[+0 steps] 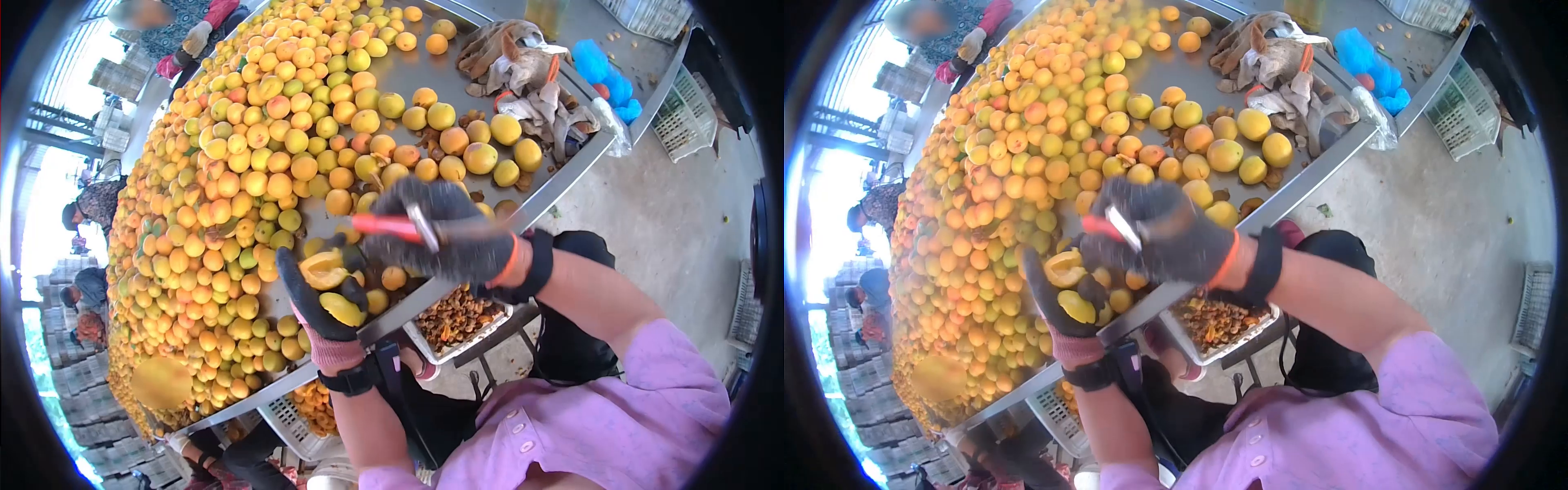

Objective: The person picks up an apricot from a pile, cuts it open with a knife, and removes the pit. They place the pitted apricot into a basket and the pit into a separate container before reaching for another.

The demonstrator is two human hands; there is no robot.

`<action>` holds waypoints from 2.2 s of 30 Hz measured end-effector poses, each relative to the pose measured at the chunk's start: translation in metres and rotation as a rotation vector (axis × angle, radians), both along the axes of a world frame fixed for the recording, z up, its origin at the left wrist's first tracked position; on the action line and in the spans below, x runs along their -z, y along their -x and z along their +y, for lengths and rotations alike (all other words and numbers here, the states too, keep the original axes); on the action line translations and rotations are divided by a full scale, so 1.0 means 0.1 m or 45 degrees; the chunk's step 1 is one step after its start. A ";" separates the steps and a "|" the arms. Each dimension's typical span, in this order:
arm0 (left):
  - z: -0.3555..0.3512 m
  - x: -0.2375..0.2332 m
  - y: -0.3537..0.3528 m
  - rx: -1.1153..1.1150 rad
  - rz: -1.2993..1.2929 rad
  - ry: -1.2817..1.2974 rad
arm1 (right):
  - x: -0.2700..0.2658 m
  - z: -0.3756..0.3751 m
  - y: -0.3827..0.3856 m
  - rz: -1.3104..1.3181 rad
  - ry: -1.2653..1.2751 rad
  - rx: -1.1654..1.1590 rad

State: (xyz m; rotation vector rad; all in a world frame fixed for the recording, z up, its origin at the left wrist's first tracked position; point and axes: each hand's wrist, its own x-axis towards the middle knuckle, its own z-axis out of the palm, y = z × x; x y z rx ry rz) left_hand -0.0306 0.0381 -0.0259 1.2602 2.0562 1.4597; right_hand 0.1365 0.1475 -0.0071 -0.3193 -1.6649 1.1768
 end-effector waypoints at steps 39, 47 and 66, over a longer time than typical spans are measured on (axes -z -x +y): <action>-0.39 -0.63 0.15 -0.088 0.996 1.299 | -0.09 0.17 -0.14 -0.591 -0.439 0.523; -0.07 -0.24 0.43 0.090 1.063 1.682 | -0.19 0.20 -0.10 -0.868 -0.334 0.489; -1.17 -1.07 -1.06 0.003 -0.652 -0.059 | -0.77 -1.06 -0.68 -0.332 0.015 -0.419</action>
